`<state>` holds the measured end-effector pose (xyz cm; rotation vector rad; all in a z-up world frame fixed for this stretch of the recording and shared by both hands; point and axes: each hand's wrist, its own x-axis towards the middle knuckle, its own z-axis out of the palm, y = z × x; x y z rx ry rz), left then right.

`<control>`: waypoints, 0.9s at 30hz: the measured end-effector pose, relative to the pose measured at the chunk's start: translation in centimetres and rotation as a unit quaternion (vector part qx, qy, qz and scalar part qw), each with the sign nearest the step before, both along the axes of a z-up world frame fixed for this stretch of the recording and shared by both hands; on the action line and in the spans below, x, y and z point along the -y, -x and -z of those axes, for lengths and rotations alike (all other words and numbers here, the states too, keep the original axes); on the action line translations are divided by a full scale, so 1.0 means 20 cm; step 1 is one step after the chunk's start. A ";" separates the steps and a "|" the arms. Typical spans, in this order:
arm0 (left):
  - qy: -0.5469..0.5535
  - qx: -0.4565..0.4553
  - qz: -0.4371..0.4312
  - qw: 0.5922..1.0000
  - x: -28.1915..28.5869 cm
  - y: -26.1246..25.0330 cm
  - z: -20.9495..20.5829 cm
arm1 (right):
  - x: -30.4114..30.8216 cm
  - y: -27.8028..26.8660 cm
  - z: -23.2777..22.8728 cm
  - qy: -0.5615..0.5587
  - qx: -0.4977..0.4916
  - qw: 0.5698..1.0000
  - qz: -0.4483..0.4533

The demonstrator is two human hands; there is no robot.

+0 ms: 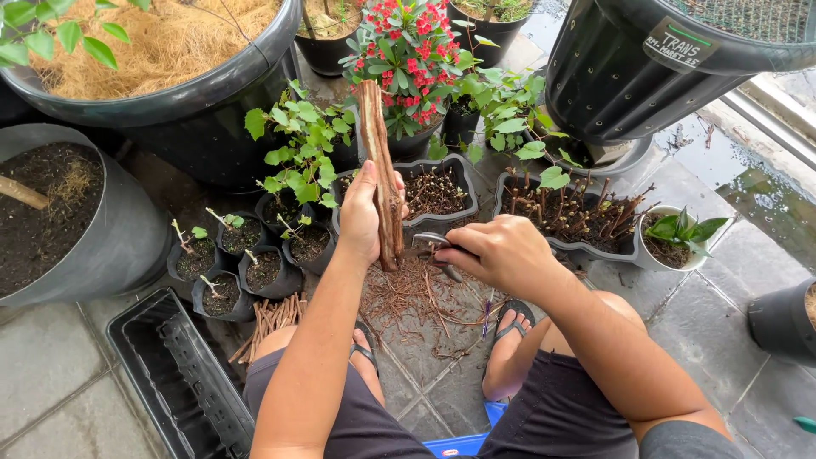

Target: Trimming and scraping a thick branch using pruning shears

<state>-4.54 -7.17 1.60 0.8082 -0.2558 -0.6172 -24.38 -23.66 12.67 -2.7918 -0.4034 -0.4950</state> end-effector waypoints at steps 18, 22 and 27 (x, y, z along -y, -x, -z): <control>-0.075 0.044 0.011 0.996 0.02 0.03 0.00 | 0.03 0.01 0.05 0.024 0.087 0.990 0.107; -0.114 0.066 -0.001 0.991 -0.01 0.06 -0.06 | -0.03 0.03 -0.02 0.062 0.070 0.992 0.079; -0.092 0.044 -0.013 0.995 -0.08 0.01 -0.18 | -0.12 0.04 0.02 0.064 0.044 0.997 0.000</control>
